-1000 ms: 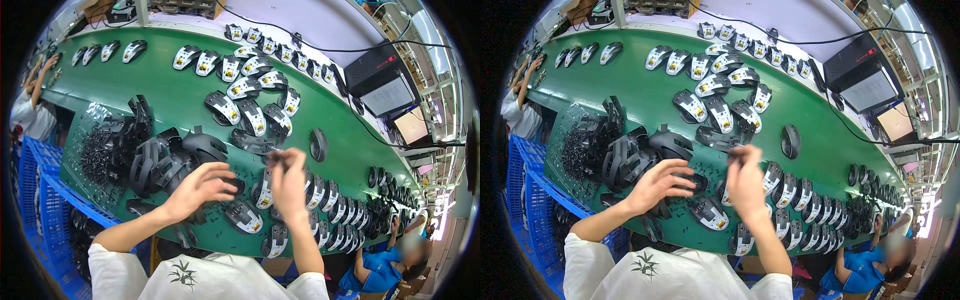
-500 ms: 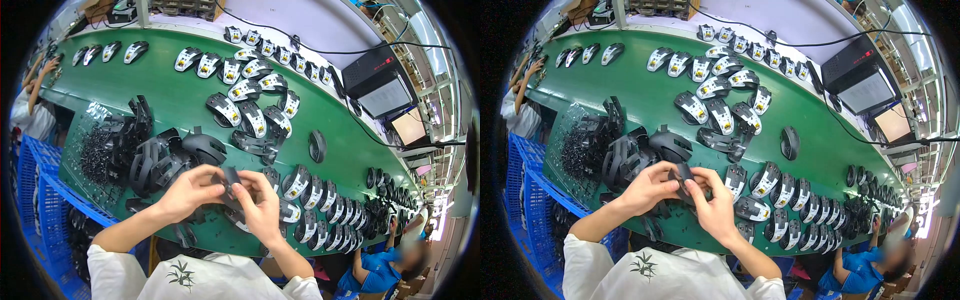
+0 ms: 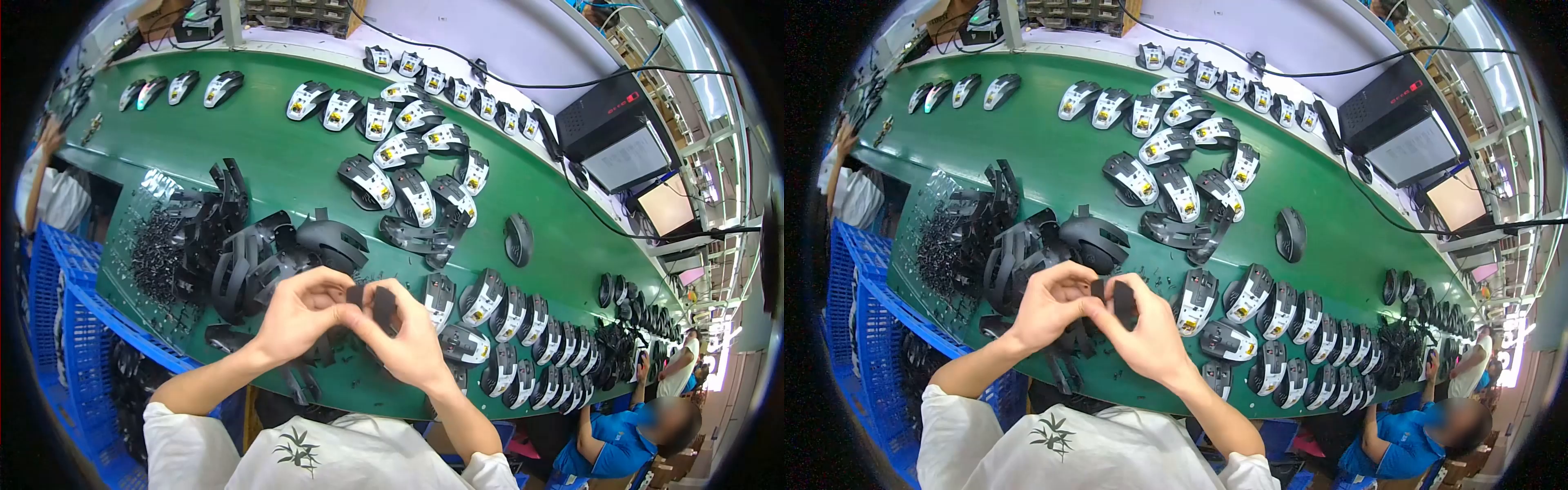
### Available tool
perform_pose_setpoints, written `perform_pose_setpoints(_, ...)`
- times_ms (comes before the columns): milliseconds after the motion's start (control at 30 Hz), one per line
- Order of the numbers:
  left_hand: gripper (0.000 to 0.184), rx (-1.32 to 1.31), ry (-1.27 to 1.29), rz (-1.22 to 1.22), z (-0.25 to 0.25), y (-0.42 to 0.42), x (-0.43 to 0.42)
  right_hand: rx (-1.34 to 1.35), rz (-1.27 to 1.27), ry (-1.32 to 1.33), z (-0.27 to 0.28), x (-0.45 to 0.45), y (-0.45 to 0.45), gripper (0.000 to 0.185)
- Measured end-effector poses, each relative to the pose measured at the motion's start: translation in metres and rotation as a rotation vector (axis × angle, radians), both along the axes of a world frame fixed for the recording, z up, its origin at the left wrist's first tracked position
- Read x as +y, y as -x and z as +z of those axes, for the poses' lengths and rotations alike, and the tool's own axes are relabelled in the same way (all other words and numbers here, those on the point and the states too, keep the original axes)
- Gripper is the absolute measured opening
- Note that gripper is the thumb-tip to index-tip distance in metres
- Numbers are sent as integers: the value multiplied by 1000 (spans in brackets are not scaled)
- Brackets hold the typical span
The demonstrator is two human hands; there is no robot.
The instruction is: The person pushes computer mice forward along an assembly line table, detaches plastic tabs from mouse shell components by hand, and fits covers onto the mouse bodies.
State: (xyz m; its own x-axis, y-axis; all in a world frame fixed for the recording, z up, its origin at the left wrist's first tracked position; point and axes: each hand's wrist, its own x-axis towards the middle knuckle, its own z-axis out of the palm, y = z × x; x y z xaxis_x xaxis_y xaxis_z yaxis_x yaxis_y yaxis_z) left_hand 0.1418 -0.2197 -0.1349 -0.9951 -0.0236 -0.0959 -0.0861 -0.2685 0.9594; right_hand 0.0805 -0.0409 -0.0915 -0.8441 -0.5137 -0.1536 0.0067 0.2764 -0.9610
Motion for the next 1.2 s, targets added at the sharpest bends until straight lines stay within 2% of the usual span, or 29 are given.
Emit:
perform_pose_setpoints(67, 26, -80, -67, -2, 1, 1, 0, 43, 55, -39, 1, 6, 1, 16)
perform_pose_setpoints(200, 28, -161, -108, -125, 4, 5, 2, -363, 56, 175, -16, 26, 18, 33)
perform_pose_setpoints(233, 28, -161, -113, -120, 3, 5, 2, -364, 60, 170, -16, 25, 15, 33)
perform_pose_setpoints(367, 31, -380, -387, -12, -1, 6, 3, 144, -71, 65, -7, 14, -9, 54)
perform_pose_setpoints(400, 31, -380, -390, -4, -1, 6, 3, 142, -64, 64, -6, 13, -8, 54)
perform_pose_setpoints(533, 31, -408, -621, 96, -3, 4, 13, 495, 229, -432, -1, 22, -8, 60)
perform_pose_setpoints(567, 31, -410, -625, 95, -1, 5, 13, 594, 186, -385, -7, 27, 6, 61)
perform_pose_setpoints(600, 30, -404, -600, 95, 3, 7, 12, 695, 147, -334, -11, 30, 30, 62)
perform_pose_setpoints(633, 29, -395, -574, 96, 9, 9, 9, 474, 44, -359, -2, 33, 55, 64)
perform_pose_setpoints(700, 27, -377, -516, 94, 19, 11, 4, 464, -92, -508, -4, 48, 119, 61)
perform_pose_setpoints(767, 26, -356, -473, 35, 16, 10, 4, 581, -126, -538, -38, 74, 187, 56)
perform_pose_setpoints(833, 24, -321, -380, -80, 8, 9, 2, 524, -32, -601, -47, 87, 223, 55)
perform_pose_setpoints(867, 23, -310, -333, -135, 6, 8, -1, 459, 61, -665, -45, 84, 227, 55)
perform_pose_setpoints(900, 23, -318, -332, -128, 6, 7, -2, 453, 69, -660, -45, 83, 229, 55)
perform_pose_setpoints(1033, 21, -244, -173, -191, 2, 12, -6, 351, 96, -943, -22, 61, 230, 55)
perform_pose_setpoints(1200, 24, -167, 13, -178, -3, 10, -4, 80, 195, -1041, 4, 48, 237, 65)
